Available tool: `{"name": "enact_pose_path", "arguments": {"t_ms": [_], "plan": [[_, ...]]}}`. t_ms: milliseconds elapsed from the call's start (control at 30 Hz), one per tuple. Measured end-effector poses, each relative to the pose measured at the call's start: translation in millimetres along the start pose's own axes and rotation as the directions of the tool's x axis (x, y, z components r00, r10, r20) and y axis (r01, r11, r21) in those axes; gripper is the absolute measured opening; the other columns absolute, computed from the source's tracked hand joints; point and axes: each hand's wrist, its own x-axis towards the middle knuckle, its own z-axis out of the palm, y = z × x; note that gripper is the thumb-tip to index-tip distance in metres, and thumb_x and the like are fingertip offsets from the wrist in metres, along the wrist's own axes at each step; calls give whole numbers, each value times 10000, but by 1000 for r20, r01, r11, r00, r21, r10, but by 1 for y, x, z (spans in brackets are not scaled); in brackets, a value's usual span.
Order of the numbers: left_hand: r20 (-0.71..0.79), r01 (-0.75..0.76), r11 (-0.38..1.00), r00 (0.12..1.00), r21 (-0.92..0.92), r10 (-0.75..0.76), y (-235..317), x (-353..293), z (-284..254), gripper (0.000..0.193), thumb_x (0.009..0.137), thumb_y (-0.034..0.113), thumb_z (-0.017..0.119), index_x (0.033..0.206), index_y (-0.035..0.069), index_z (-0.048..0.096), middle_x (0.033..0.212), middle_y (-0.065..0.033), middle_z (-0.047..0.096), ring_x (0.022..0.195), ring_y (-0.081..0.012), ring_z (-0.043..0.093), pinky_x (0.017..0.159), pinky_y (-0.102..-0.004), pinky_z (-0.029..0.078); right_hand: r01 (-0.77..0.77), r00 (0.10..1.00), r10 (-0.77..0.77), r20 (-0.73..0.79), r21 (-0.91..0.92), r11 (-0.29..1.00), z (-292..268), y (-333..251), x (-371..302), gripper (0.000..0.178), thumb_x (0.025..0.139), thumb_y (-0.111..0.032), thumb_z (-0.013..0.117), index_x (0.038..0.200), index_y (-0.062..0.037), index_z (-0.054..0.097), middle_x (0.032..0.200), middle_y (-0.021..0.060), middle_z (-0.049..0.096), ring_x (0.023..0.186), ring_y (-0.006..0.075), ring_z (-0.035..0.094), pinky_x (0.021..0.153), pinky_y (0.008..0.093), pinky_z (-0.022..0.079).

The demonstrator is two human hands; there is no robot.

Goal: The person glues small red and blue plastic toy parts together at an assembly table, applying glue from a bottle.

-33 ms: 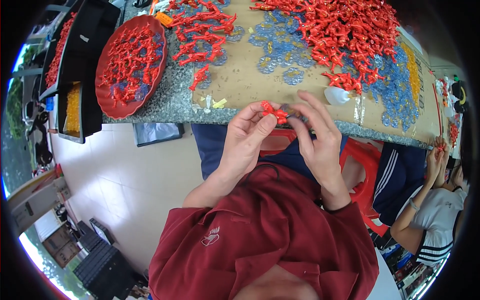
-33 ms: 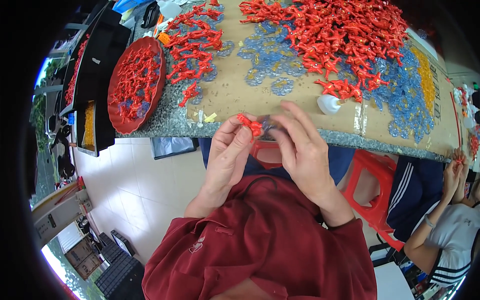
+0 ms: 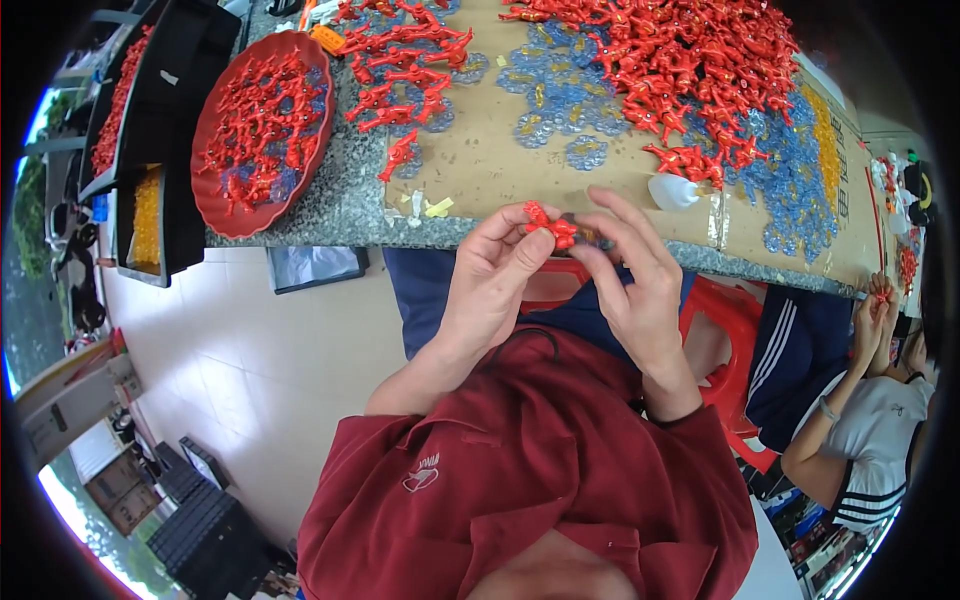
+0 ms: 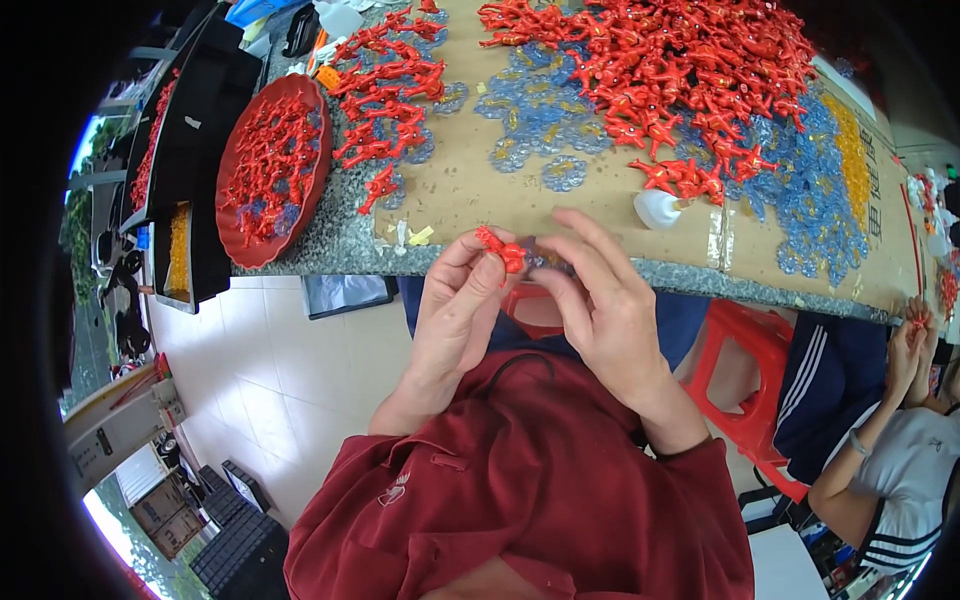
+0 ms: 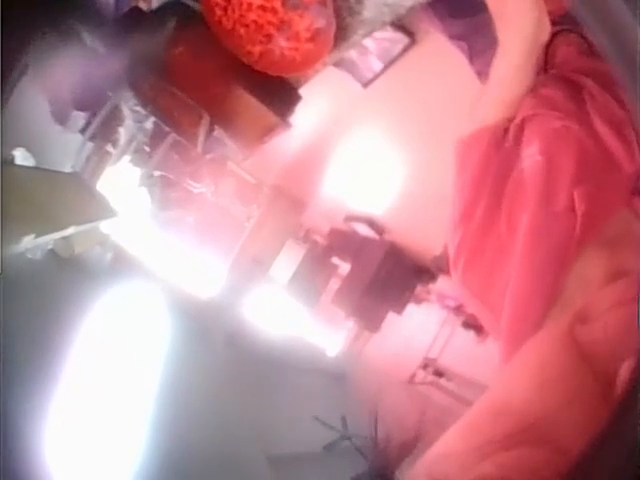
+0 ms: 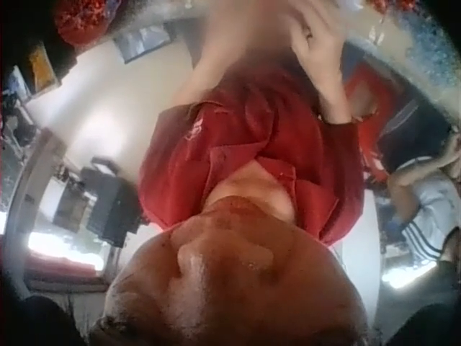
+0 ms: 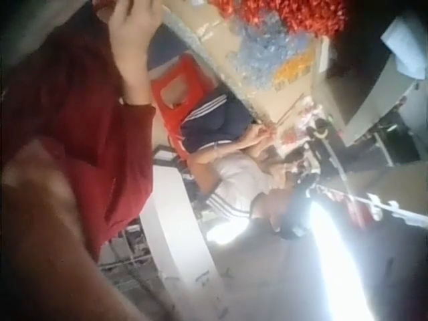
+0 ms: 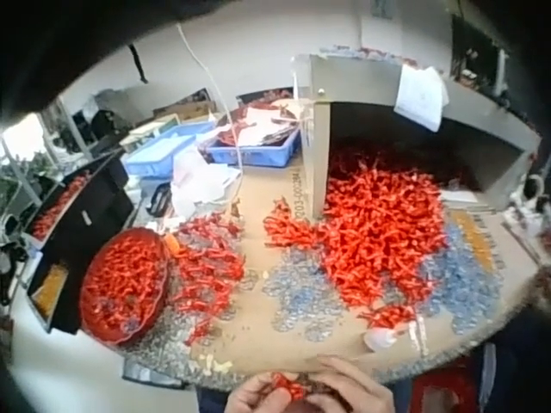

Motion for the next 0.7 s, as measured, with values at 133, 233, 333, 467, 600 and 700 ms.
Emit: {"name": "enact_pose_path", "arguments": {"t_ms": [133,233,333,467,600,700], "plan": [[53,157,965,987,-211,-150,3,1,-4,224,867,119,542,1072,30,520,1011,-56,574,917,-121,539,843,-276,432,-148,966,70,250,311,939,-21,-1,-4,348,701,8,662,1041,-15,592,1113,155,542,739,180,608,598,254,488],[143,286,911,957,-295,-254,-2,6,-10,234,865,144,548,1070,36,519,1000,-65,579,899,-130,547,837,-286,435,75,987,-104,125,214,974,-19,16,-5,310,674,28,666,978,-22,634,986,131,596,696,171,606,599,259,489],[160,194,964,973,-183,-166,-7,8,-7,214,856,128,554,1055,58,518,951,-91,593,874,-143,553,816,-284,438,162,984,-171,44,161,973,-23,16,-10,235,669,47,651,893,-24,666,855,109,624,717,179,607,618,265,484],[193,140,975,975,-171,-106,-6,12,-11,209,844,113,569,1035,51,511,949,-93,571,891,-163,545,786,-282,439,166,986,-157,-54,279,946,-16,21,-10,195,707,34,639,896,-12,655,886,110,624,682,146,598,580,229,465],[209,27,995,978,-96,-6,-13,12,-8,184,827,68,584,995,46,516,924,-71,548,889,-153,539,794,-272,436,-123,992,111,63,690,713,-9,30,-18,150,812,-8,577,954,0,625,899,90,624,646,67,561,516,167,437],[245,-25,1000,969,-10,27,-15,11,-6,168,818,48,589,975,35,529,931,-69,551,887,-147,539,801,-273,438,-167,984,151,89,743,648,-7,36,-21,146,817,-11,574,954,10,621,850,86,626,628,65,558,503,167,439]]}}
